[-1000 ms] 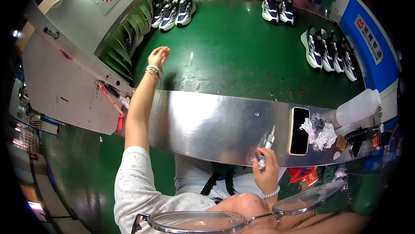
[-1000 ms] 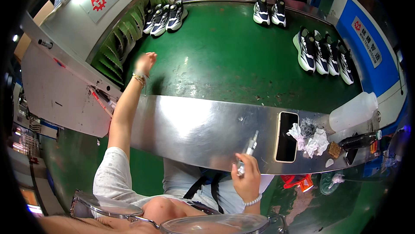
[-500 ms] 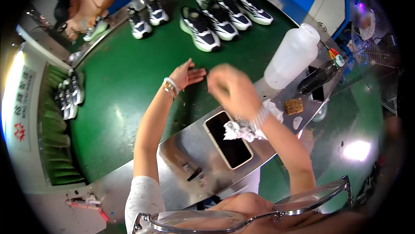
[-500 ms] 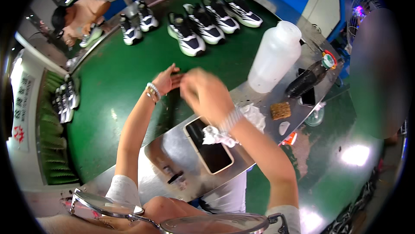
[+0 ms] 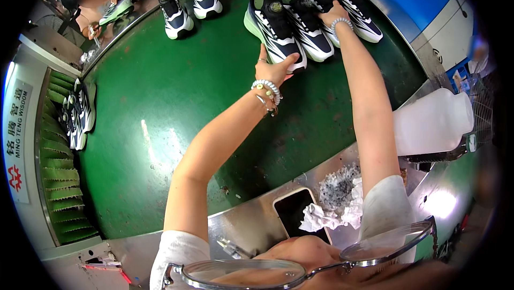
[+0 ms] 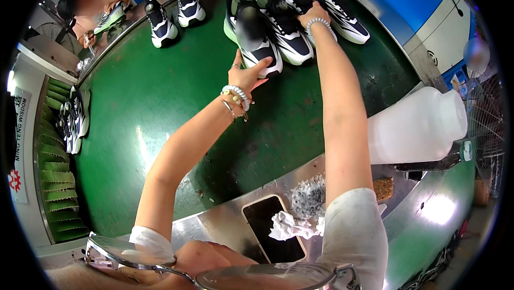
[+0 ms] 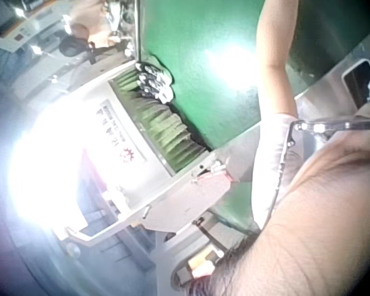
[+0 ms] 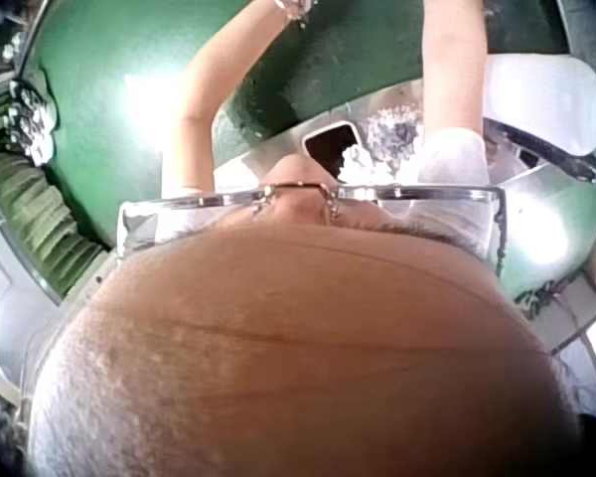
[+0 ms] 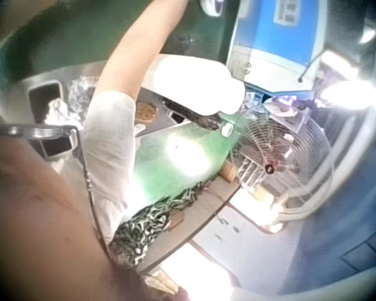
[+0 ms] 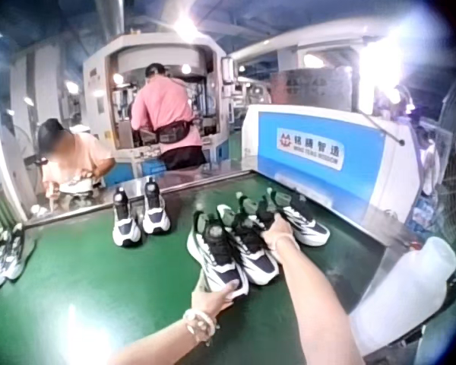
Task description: The person takes shoes from a conveyor belt, applies a liquid using a syringe to the sole and seams of the shoes, and places them back onto the belt.
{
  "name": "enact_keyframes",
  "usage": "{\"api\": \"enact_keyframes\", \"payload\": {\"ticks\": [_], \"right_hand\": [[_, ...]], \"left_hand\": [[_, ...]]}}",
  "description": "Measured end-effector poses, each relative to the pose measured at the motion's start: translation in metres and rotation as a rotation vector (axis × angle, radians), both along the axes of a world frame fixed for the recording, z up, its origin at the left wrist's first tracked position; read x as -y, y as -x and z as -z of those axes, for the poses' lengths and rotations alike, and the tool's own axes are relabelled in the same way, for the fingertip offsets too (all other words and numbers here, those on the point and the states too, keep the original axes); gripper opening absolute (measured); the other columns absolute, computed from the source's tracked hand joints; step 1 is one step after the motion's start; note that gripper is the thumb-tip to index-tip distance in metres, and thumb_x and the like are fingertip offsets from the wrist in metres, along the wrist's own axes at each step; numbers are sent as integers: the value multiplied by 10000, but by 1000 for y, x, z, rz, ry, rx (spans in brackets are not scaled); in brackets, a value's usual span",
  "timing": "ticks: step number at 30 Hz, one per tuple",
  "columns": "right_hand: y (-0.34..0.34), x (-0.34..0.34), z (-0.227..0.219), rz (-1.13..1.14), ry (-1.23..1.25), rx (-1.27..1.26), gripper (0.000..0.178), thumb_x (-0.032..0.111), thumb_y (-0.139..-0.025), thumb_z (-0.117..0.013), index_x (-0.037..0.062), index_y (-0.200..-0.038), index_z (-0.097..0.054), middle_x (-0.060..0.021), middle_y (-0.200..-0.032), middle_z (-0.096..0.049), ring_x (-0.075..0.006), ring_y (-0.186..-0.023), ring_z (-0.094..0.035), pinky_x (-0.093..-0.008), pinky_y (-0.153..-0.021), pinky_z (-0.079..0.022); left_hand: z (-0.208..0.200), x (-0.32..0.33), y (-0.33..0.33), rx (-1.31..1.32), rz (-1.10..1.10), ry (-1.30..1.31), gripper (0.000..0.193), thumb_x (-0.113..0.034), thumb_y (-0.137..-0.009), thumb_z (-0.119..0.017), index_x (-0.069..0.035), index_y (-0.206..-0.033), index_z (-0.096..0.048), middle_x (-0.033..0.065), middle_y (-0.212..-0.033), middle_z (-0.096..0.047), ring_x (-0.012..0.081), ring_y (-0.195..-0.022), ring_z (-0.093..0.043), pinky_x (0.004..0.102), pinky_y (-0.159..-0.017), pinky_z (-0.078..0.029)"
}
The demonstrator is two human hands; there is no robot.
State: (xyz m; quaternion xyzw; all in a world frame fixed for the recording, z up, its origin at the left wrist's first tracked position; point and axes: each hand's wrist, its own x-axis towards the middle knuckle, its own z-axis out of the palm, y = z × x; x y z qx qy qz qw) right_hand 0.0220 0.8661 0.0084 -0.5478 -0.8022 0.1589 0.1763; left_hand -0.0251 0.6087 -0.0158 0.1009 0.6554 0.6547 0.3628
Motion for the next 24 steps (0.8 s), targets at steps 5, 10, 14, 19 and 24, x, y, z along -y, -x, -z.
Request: {"api": "enact_keyframes", "payload": {"ticks": [5, 10, 14, 19, 24], "right_hand": [[-40, 42, -16, -62, -15, 120, 804, 282, -646, -756, 34, -1312, -381, -178, -1285, -499, -315, -1180, -490, -374, -995, -402], [-94, 142, -29, -49, 124, 59, 740, 199, -649, -743, 14, -1273, -389, -211, -1240, -523, -319, -1154, -512, -366, -981, -417], [-137, 198, -37, -47, 214, -5, 632, 110, -697, -654, -36, -1249, -382, -263, -1187, -539, -362, -1127, -520, -369, -954, -440], [-189, 287, -51, -211, -231, -379, 632, 203, -704, -723, 39, -1244, -438, -208, -1200, -524, -340, -1129, -504, -366, -970, -407], [-251, 485, -73, -1515, 17, -260, 518, 294, -759, -703, 130, -1216, -523, -106, -1348, -423, -362, -1249, -365, -429, -1025, -347]], "left_hand": [[-20, 48, -11, 149, 143, 12, 965, -102, -704, -775, -144, -1450, -165, 120, -1134, -548, 206, -912, -601, 339, -755, -570], [-58, 163, -32, 258, 296, -74, 571, -188, -819, -672, -59, -1306, -402, 81, -1078, -570, 144, -888, -597, 320, -777, -562], [-76, 304, -40, 748, 467, -37, 442, -267, -831, -650, -78, -1192, -480, 79, -1060, -590, 139, -907, -601, 291, -781, -547], [-101, 504, -178, 356, 73, -241, 571, -17, -713, -713, 1, -1217, -444, 108, -1066, -596, 194, -916, -627, 316, -756, -539], [-112, 677, -293, 395, -202, -123, 816, -191, -514, -849, 56, -1198, -481, 137, -1105, -613, 244, -996, -616, 372, -894, -490]]}}
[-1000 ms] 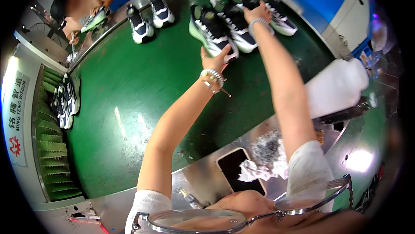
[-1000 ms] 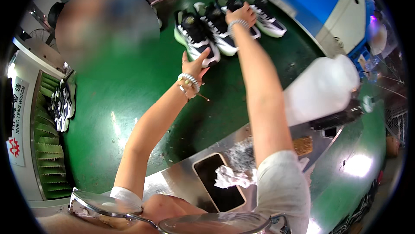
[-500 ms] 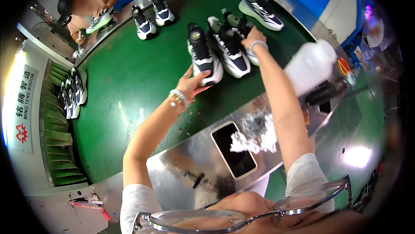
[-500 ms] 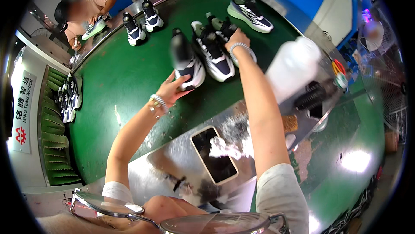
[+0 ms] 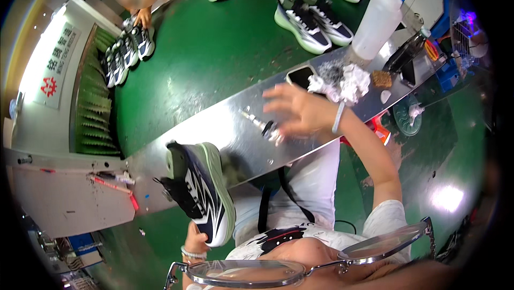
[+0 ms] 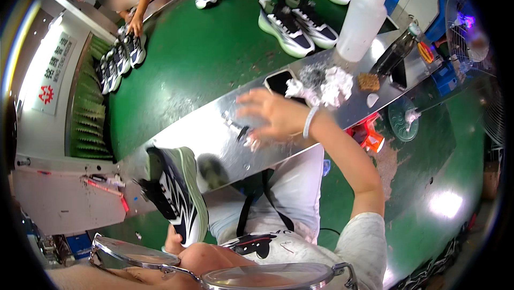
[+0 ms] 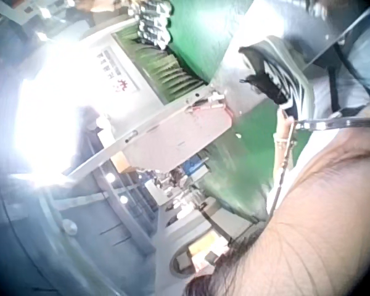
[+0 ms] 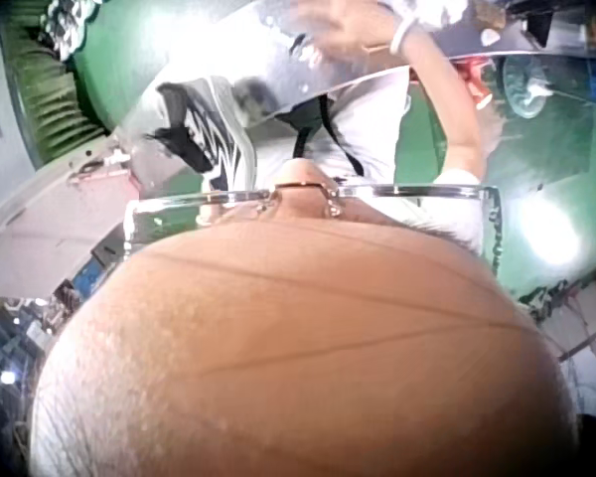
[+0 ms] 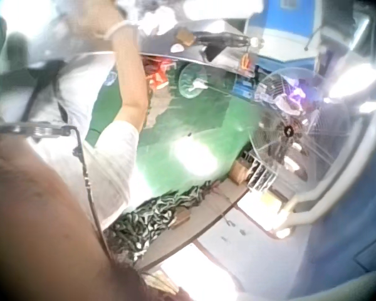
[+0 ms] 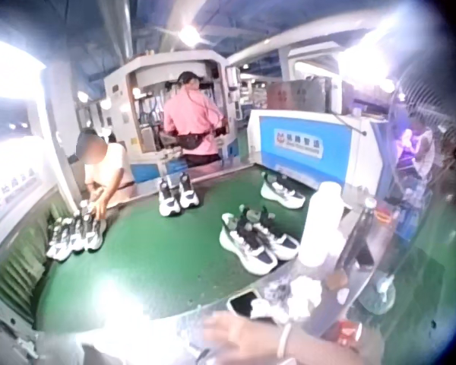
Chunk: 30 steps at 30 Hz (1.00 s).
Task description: The person takes shoes from a conveyor belt, applies a liquid using a syringe to the sole and seams of the shoes, and places them back onto the belt.
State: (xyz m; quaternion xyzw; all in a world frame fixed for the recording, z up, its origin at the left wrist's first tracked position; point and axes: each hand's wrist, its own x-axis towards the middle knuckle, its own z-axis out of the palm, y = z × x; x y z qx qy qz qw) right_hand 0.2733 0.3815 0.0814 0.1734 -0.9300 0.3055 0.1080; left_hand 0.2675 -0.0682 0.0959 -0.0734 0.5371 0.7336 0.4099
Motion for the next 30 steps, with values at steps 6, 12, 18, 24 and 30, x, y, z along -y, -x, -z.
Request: {"api": "enact_keyframes", "payload": {"ticks": [6, 12, 18, 24, 30], "right_hand": [[-16, 58, 50, -95, -130, 77, 538, 355, -693, -736, 138, -1158, -572, -38, -1239, -499, -308, -1087, -462, -418, -935, -416], [-23, 48, 12, 223, 104, 11, 462, 273, -718, -727, 94, -1117, -578, -71, -1074, -563, -258, -957, -521, -342, -842, -450], [-49, -28, 35, 939, 357, -304, 397, 180, -765, -713, 77, -1117, -560, -123, -1078, -566, -247, -915, -588, -324, -815, -464], [-69, 12, 22, 790, 1079, -303, 403, 83, -892, -546, 15, -1261, -398, -120, -1061, -513, -136, -788, -577, -246, -705, -488], [-88, 82, -36, -187, 1386, -441, 361, 282, -933, -459, 39, -1199, -486, -186, -910, -557, -254, -658, -579, -355, -580, -470]], "left_hand": [[40, 107, -12, -224, 102, 489, 441, 83, -646, -609, 24, -1075, -525, 43, -901, -593, 139, -831, -590, 255, -712, -481], [70, 108, 82, -546, -440, 51, 378, -198, -884, -568, 12, -1190, -495, 112, -1154, -579, 216, -1065, -567, 371, -906, -471], [78, 17, 196, -879, -321, -42, 473, -236, -843, -604, 63, -1184, -473, 147, -1101, -588, 223, -971, -592, 343, -879, -461], [-29, -134, 148, -1336, 231, 34, 459, -197, -719, -708, 56, -1079, -578, 111, -902, -651, 170, -825, -622, 264, -750, -477], [-51, -205, 134, -1473, 515, -449, 447, -199, -743, -729, 35, -1083, -558, 157, -956, -664, 210, -801, -650, 290, -733, -505]]}}
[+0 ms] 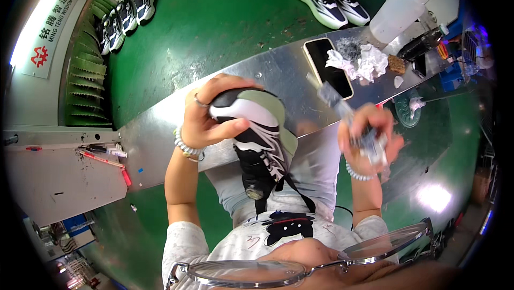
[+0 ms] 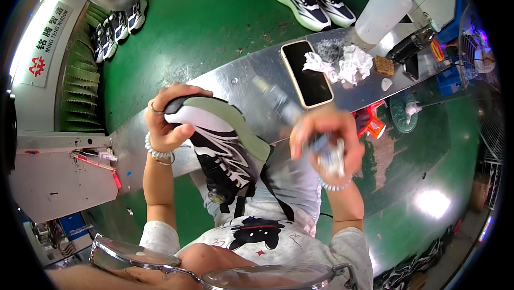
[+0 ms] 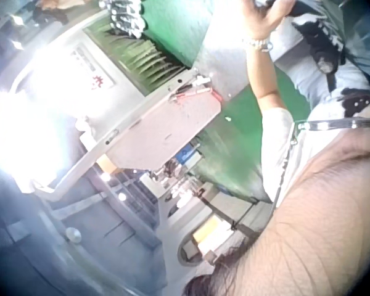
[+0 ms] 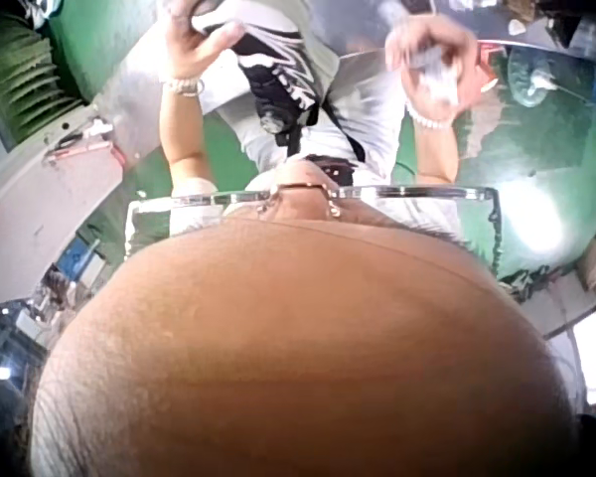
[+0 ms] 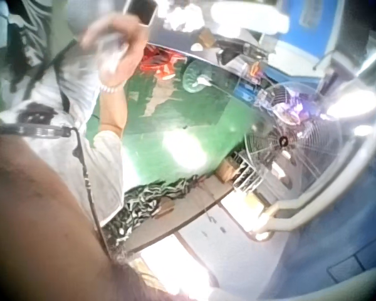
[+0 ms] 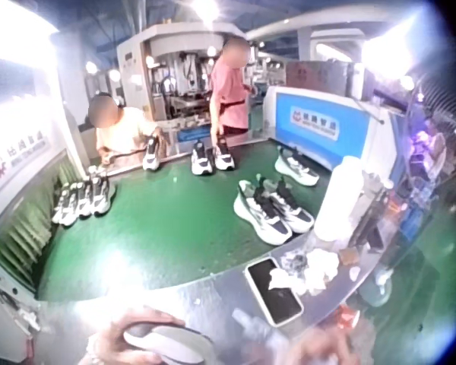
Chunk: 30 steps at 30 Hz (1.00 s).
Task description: The person takes shoes from a conveyor belt, applies a liquid using a syringe to the sole and seams of the shoes, and places them back onto the belt.
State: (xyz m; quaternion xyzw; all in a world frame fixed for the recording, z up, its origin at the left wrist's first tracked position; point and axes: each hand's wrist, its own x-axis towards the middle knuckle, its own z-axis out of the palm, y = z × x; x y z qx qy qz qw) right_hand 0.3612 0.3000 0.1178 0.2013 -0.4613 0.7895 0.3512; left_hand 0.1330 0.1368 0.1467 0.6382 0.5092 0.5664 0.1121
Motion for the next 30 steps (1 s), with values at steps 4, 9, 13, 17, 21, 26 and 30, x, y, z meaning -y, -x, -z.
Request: {"api": "enact_keyframes", "payload": {"ticks": [4, 9, 13, 17, 21, 26, 30], "right_hand": [[-13, 35, -31, 5, 164, 120, 420, 448, -941, -407, 44, -975, -515, -178, -849, -551, -223, -630, -528, -350, -617, -454], [-7, 28, -26, -46, 91, 123, 401, 424, -956, -384, 44, -978, -511, -187, -845, -552, -221, -623, -522, -334, -600, -439], [-9, 30, -25, -10, 190, 119, 392, 408, -961, -382, 39, -955, -514, -218, -845, -576, -210, -587, -500, -321, -563, -408], [-16, 35, -24, 93, 69, 147, 350, 385, -964, -396, 64, -931, -533, -257, -855, -613, -166, -514, -417, -308, -522, -359], [-19, 34, -7, 119, 39, 207, 293, 349, -971, -393, 84, -940, -515, -238, -850, -616, -161, -514, -410, -299, -514, -345], [-21, 43, 31, 84, 97, 184, 206, 247, -969, -368, 64, -972, -460, -254, -845, -598, -168, -543, -425, -321, -550, -370], [-18, 61, 56, 73, 209, 208, 164, 210, -967, -341, 61, -972, -410, -263, -847, -583, -210, -616, -495, -337, -631, -420]], "left_hand": [[-2, -12, -3, -69, 71, -35, 443, -228, -734, -735, 22, -1058, -566, 151, -953, -665, 237, -793, -657, 303, -702, -523], [-7, -20, -7, -156, 70, -6, 478, -262, -682, -776, 5, -1034, -593, 117, -952, -669, 249, -790, -661, 307, -689, -529], [-11, -23, -10, -151, 81, 59, 474, -259, -663, -786, 0, -1017, -608, 112, -951, -667, 259, -796, -661, 310, -694, -531], [-10, -23, -6, -132, 101, 68, 489, -258, -669, -789, 7, -1031, -597, 115, -966, -668, 256, -818, -661, 310, -709, -529], [-1, -16, 6, -98, 81, 80, 540, -312, -726, -743, 60, -1065, -547, 194, -948, -646, 289, -853, -655, 342, -738, -522], [10, -7, 13, 74, 34, 62, 490, -217, -742, -728, 76, -1084, -534, 214, -1000, -633, 276, -899, -643, 340, -779, -510], [26, 5, 22, 159, -101, 65, 517, -272, -806, -661, 91, -1126, -476, 232, -1019, -616, 293, -944, -626, 366, -809, -507]]}}
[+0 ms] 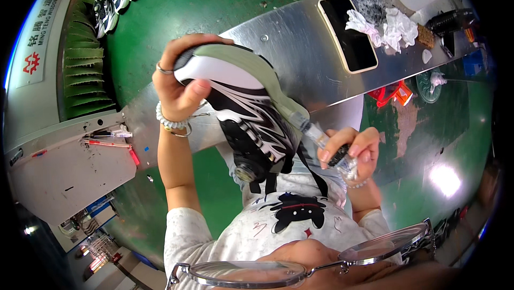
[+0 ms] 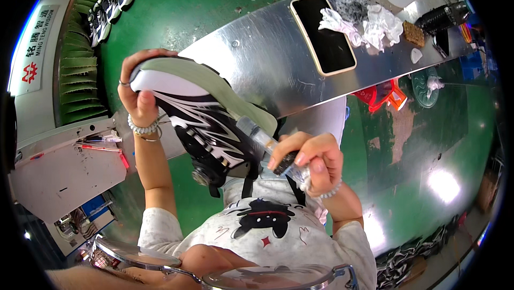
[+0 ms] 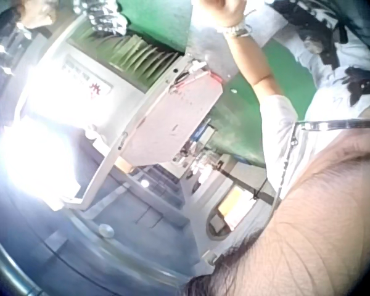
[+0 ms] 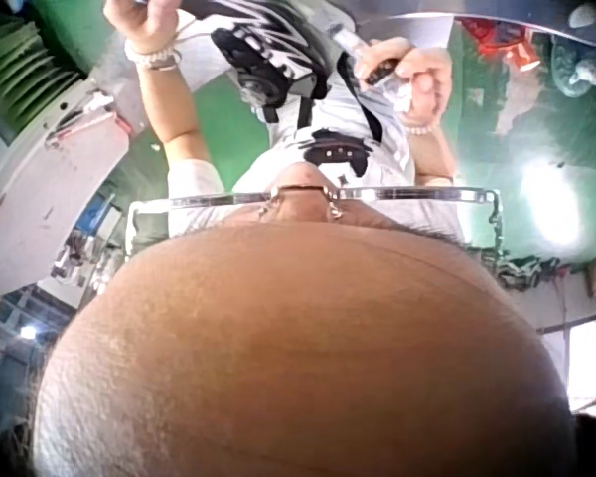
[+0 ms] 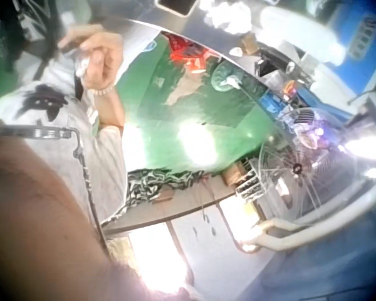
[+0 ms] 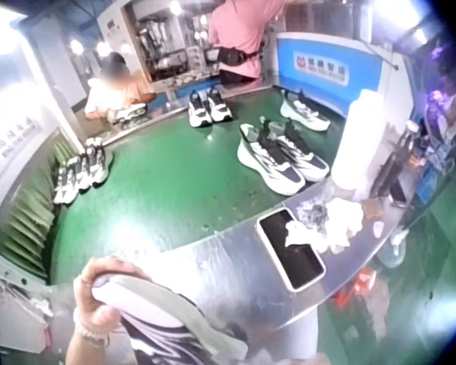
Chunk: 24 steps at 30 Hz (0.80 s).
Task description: The person takes shoes from a conveyor belt, applies a liquid using a syringe to the sole and seams of the shoes, and places them back onto the belt.
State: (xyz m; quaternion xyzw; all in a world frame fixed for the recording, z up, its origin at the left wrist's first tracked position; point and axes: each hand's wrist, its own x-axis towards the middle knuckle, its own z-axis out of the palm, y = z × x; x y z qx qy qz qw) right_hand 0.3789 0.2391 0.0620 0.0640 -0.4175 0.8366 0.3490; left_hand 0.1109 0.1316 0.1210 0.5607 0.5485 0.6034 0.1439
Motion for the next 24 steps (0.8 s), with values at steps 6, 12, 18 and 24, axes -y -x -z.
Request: {"api": "enact_keyframes", "payload": {"ticks": [6, 12, 18, 24], "right_hand": [[-10, 9, 16, 0, 43, 105, 152, 177, -969, -322, 35, -956, -375, -282, -865, -585, -192, -607, -538, -288, -569, -480], [-34, 7, 23, 38, -5, 220, 171, 187, -978, -313, 29, -958, -375, -282, -852, -593, -175, -600, -554, -257, -554, -487], [-47, 8, 28, 85, 21, 336, 159, 179, -983, -297, 45, -961, -380, -258, -856, -598, -156, -587, -552, -256, -550, -486], [-27, 11, 32, 91, 33, 316, 123, 163, -982, -315, 54, -972, -370, -244, -909, -597, -139, -610, -543, -253, -566, -482]], "left_hand": [[26, 16, 17, -17, -256, 98, 682, -512, -855, -518, 105, -1142, -464, 213, -1043, -581, 324, -977, -587, 412, -878, -459], [50, 29, 30, 167, -353, 37, 554, -388, -886, -531, 85, -1169, -471, 174, -1047, -600, 203, -963, -580, 306, -859, -453], [71, 42, 31, 244, -543, 94, 495, -363, -935, -439, 64, -1180, -488, 153, -1002, -610, 181, -885, -599, 302, -806, -480], [110, 72, 24, 631, -842, 58, 358, -269, -954, -468, 50, -1087, -561, 80, -955, -611, 125, -858, -574, 260, -777, -467]]}}
